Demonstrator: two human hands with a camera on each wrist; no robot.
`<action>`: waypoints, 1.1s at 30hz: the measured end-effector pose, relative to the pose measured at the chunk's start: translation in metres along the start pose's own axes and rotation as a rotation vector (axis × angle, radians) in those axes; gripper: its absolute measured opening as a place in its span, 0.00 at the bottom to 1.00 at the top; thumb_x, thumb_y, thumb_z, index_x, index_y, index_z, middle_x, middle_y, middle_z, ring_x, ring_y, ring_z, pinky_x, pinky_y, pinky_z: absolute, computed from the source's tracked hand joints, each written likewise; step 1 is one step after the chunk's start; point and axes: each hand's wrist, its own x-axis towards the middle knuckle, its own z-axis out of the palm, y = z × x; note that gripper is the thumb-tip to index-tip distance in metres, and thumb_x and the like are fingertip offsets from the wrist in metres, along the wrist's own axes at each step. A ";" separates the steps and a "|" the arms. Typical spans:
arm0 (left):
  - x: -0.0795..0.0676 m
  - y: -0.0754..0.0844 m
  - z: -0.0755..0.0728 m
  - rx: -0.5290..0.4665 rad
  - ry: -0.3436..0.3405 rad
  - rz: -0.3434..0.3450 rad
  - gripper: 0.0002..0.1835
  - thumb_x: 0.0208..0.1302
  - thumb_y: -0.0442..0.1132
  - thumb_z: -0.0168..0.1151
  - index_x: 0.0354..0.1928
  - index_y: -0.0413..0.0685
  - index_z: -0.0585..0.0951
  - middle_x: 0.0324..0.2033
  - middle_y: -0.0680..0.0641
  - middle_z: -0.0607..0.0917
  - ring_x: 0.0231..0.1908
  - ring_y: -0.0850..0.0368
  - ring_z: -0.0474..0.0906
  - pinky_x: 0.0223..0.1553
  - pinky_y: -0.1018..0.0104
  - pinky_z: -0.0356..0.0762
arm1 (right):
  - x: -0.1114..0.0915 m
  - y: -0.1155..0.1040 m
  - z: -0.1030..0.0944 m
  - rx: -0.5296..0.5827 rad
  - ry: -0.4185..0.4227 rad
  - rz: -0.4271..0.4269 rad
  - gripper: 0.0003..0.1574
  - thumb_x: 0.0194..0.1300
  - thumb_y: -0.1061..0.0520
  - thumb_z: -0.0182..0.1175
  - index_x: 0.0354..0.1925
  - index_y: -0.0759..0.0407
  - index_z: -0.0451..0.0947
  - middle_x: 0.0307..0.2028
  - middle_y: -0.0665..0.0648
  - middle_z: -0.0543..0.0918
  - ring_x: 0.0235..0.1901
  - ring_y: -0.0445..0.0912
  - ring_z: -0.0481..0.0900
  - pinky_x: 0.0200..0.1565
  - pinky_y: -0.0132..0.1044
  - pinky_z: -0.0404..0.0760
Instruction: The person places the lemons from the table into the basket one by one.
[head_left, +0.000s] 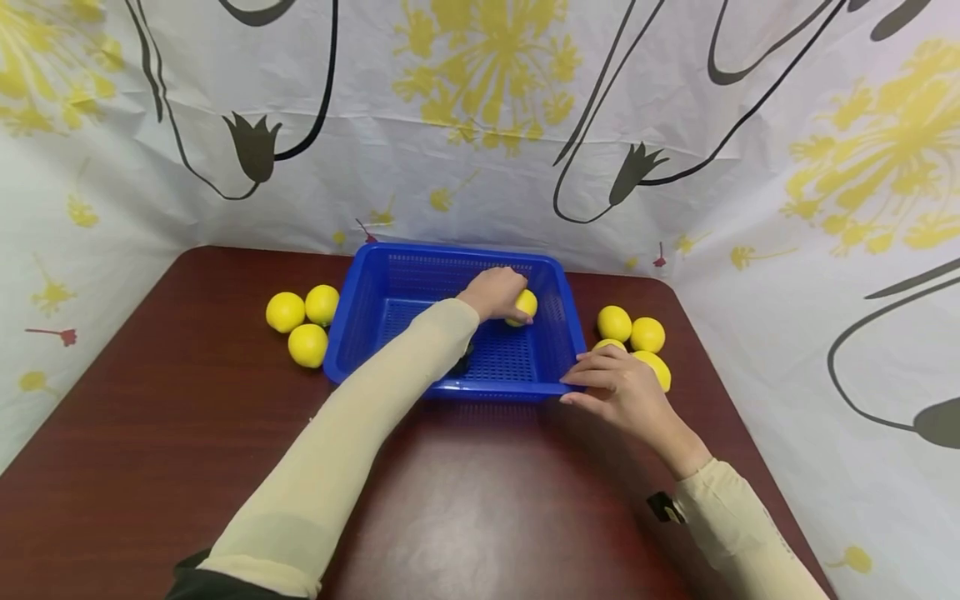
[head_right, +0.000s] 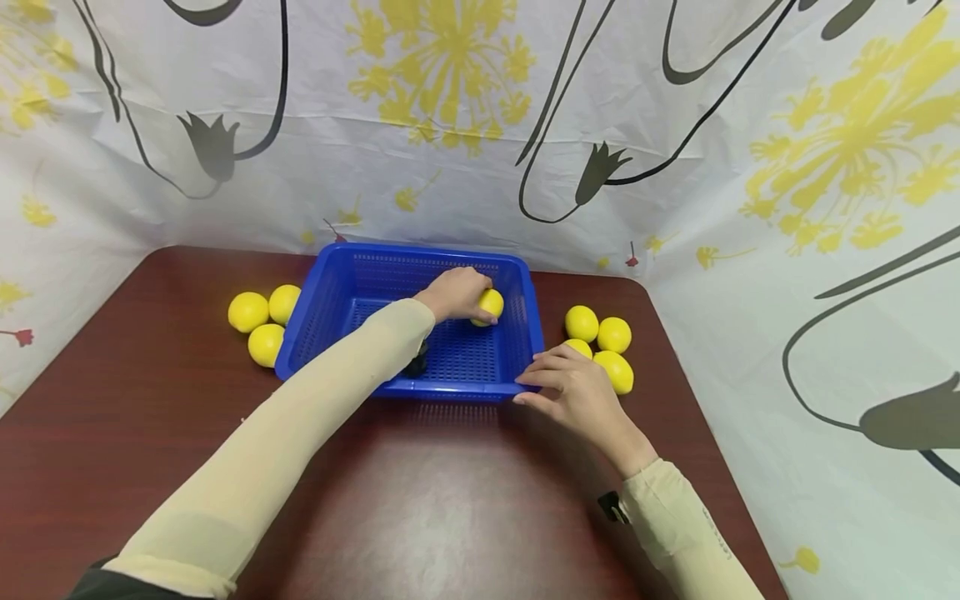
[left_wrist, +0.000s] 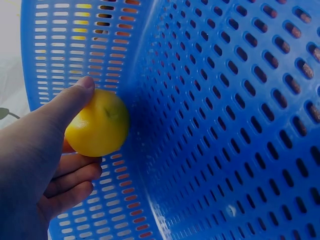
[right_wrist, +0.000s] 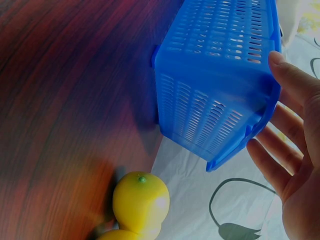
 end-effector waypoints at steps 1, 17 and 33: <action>0.000 0.000 0.001 -0.001 0.000 0.001 0.27 0.55 0.65 0.69 0.40 0.49 0.80 0.33 0.51 0.83 0.36 0.54 0.78 0.42 0.58 0.79 | 0.000 0.000 0.000 0.000 -0.001 -0.001 0.19 0.45 0.46 0.78 0.37 0.49 0.90 0.34 0.47 0.90 0.46 0.47 0.84 0.47 0.44 0.85; 0.000 0.000 0.006 0.019 0.007 0.016 0.27 0.56 0.67 0.67 0.37 0.50 0.81 0.32 0.51 0.83 0.35 0.55 0.78 0.42 0.58 0.79 | 0.000 0.000 0.002 0.003 0.011 0.001 0.25 0.57 0.33 0.65 0.37 0.49 0.90 0.34 0.47 0.90 0.46 0.47 0.84 0.46 0.45 0.85; -0.002 0.005 -0.011 0.074 0.011 0.001 0.27 0.57 0.69 0.64 0.31 0.51 0.79 0.31 0.52 0.81 0.34 0.57 0.77 0.39 0.59 0.81 | 0.001 -0.001 0.000 -0.001 0.010 0.006 0.25 0.57 0.32 0.65 0.36 0.49 0.90 0.34 0.47 0.90 0.45 0.47 0.84 0.46 0.44 0.85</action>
